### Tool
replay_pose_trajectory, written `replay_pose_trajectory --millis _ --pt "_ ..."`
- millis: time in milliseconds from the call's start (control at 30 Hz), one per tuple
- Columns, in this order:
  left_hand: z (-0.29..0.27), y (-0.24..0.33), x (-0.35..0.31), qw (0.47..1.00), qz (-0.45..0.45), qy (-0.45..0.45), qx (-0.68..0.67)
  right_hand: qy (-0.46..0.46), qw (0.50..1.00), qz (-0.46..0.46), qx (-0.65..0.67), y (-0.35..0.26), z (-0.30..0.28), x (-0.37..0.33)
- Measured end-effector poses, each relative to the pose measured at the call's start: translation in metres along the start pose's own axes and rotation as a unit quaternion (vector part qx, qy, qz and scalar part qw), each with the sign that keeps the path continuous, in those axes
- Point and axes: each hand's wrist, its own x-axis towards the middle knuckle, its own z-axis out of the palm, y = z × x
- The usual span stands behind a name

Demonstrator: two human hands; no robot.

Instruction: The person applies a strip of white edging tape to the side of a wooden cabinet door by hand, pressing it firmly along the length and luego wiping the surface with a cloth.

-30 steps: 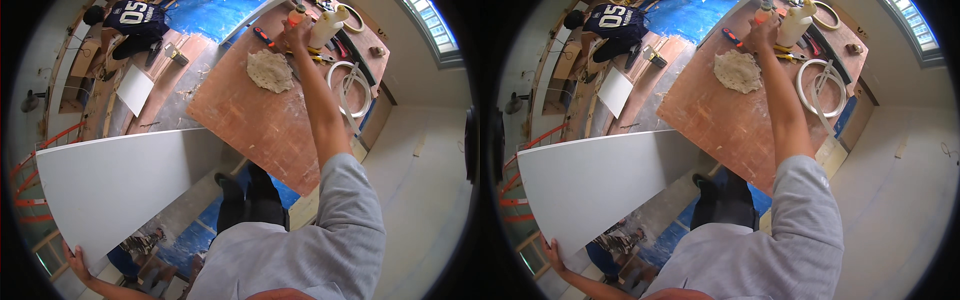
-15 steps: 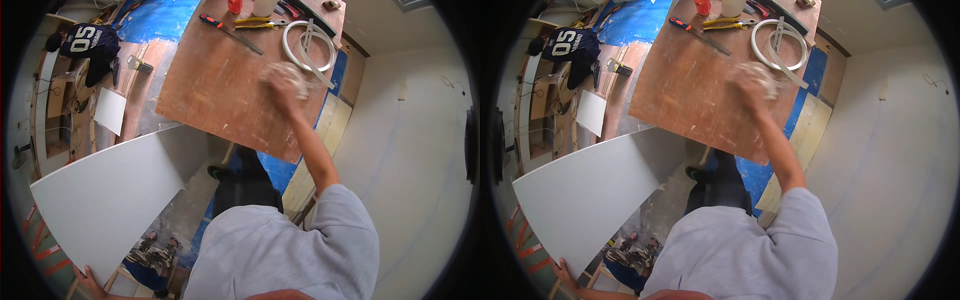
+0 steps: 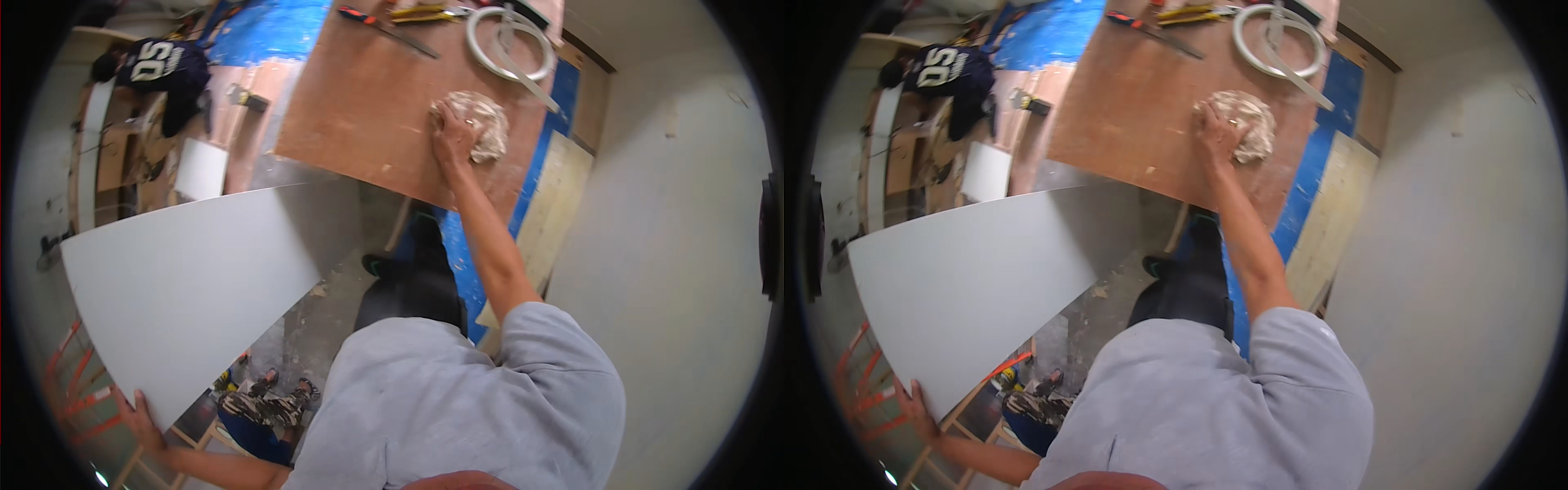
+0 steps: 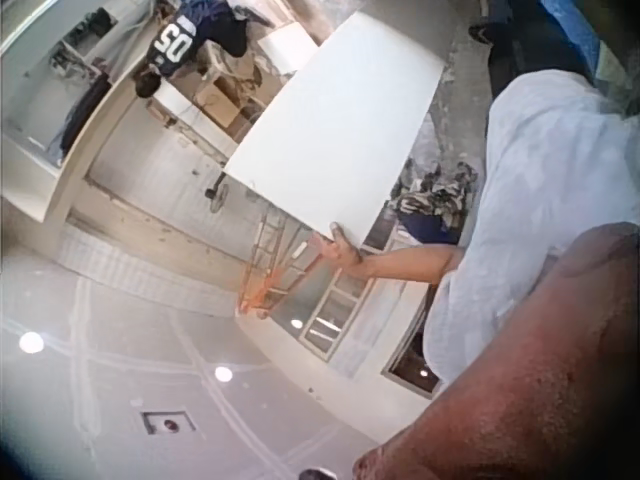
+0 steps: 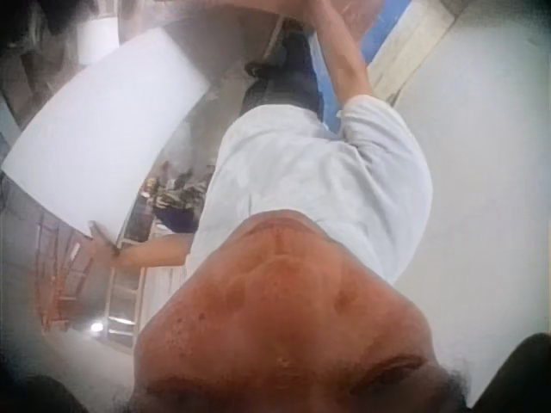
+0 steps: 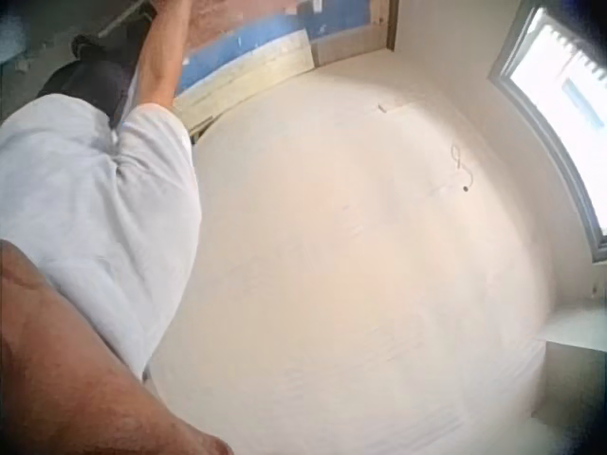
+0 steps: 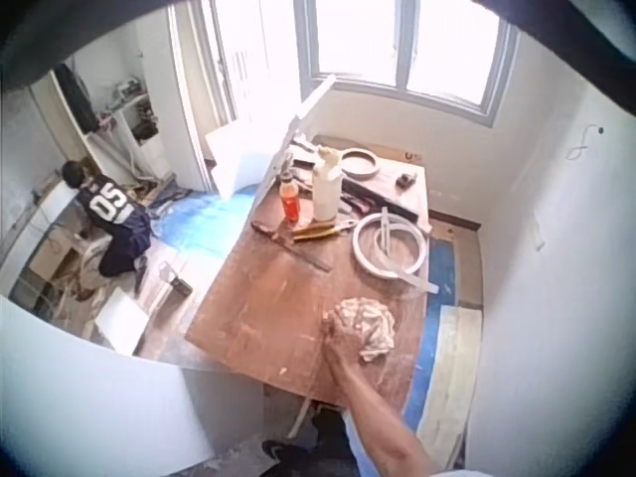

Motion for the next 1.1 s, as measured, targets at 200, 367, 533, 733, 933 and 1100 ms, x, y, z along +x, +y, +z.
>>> replay_pose_trajectory --millis 200,367,533,733,933,1100 --pt "0.029 0.045 -0.003 0.998 0.036 0.053 -0.001 -0.081 0.967 0.001 0.241 -0.165 0.162 0.056" --pt "0.03 0.073 -0.014 0.999 0.023 0.043 0.007 -0.252 0.828 -0.438 0.245 -0.276 0.141 -0.02" --pt "0.029 0.037 -0.017 0.997 0.006 0.067 0.046 -0.276 0.732 -0.55 0.292 -0.133 0.063 -0.096" --pt "0.026 0.017 -0.02 0.997 0.031 0.058 0.036 -0.378 0.877 -0.231 0.188 0.092 -0.144 -0.126" --pt "0.04 0.068 -0.012 0.997 0.035 0.045 -0.043 -0.154 0.829 0.246 0.478 -0.003 -0.129 -0.026" --pt "0.043 0.103 -0.023 0.991 0.011 0.033 -0.13 -0.115 0.883 -0.3 0.342 -0.192 0.013 0.04"
